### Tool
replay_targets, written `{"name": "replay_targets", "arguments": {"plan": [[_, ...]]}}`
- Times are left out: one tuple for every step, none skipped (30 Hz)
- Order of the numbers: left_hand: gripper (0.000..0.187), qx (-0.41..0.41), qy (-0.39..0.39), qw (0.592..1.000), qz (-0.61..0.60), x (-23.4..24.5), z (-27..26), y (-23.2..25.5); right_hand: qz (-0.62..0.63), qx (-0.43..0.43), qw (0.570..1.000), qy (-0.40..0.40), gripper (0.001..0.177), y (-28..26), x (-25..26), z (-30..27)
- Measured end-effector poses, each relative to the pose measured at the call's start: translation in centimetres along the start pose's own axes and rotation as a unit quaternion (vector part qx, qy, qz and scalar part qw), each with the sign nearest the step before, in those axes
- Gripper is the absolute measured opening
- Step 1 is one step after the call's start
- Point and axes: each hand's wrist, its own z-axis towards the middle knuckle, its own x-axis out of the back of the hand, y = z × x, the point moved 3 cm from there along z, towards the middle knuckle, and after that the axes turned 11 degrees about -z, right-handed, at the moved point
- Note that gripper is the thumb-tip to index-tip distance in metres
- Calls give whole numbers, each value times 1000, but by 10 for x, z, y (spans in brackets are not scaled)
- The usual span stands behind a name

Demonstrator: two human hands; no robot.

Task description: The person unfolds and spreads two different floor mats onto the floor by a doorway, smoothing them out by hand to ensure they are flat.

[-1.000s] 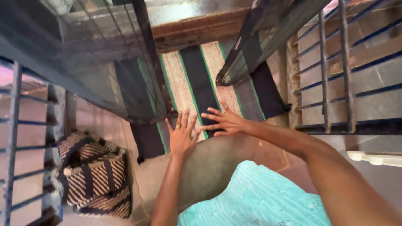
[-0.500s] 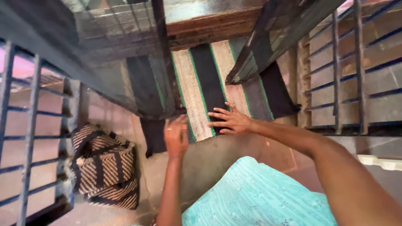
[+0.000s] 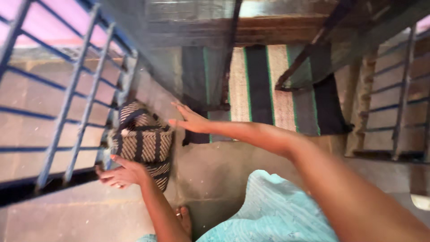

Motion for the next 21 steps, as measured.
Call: {"name": "replay_targets", "arguments": {"plan": [[92,92,-32,995,-6,-11,12,-24,25,-44,998,-27,102,9,-17,21],[100,182,-63,981,-14,-21,18,-48,50,-88,993,-54,111,17,-34,36],[103,236,-131,960,-72,-29,16,-67,64,-94,991,-66,117,22,-50,46],[107,284,-198,929,-133,-35,16,-78,77,-100,989,-76,123,23,-63,57],[104,243,-251,889,-296,-39,14,-75,90,-106,986,-86,130,21,-73,66],[102,188,-297,823,-447,-38,9,-66,81,-113,986,-87,131,20,-81,74],[98,239,-337,786,-460,-34,8,-60,72,-119,986,-87,133,18,-88,81],[94,290,-375,745,-470,-28,7,-51,63,-126,986,-88,135,14,-96,86],[89,304,-408,712,-483,-22,4,-39,68,-102,990,-67,131,5,-98,90],[84,317,-441,679,-495,-16,3,-26,74,-78,993,-47,127,-6,-94,93],[79,332,-399,720,-461,-11,4,-18,80,-54,995,-26,124,-17,-88,94],[76,348,-355,757,-425,-7,1,-12,113,-44,991,-52,113,-26,-82,94],[76,295,-373,762,-440,-6,-3,0,146,-35,986,-77,102,-33,-74,94],[77,242,-390,765,-452,-3,-6,11,180,-27,978,-104,92,-39,-70,91],[76,244,-393,775,-431,-2,-9,17,189,-108,966,-137,80,-36,-69,85],[74,246,-398,782,-412,-1,-12,24,194,-188,948,-167,69,-32,-65,79],[73,232,-404,777,-422,3,-12,31,249,-219,926,-181,63,-30,-65,73],[71,218,-412,770,-436,4,-13,40,300,-250,900,-192,58,-27,-63,68],[70,204,-419,763,-448,7,-14,49,263,-237,923,-152,56,-25,-62,63],[66,215,-426,748,-462,12,-14,56,227,-221,942,-112,53,-25,-64,56],[63,226,-433,732,-475,20,-16,64,191,-202,958,-71,50,-26,-62,55]]}}
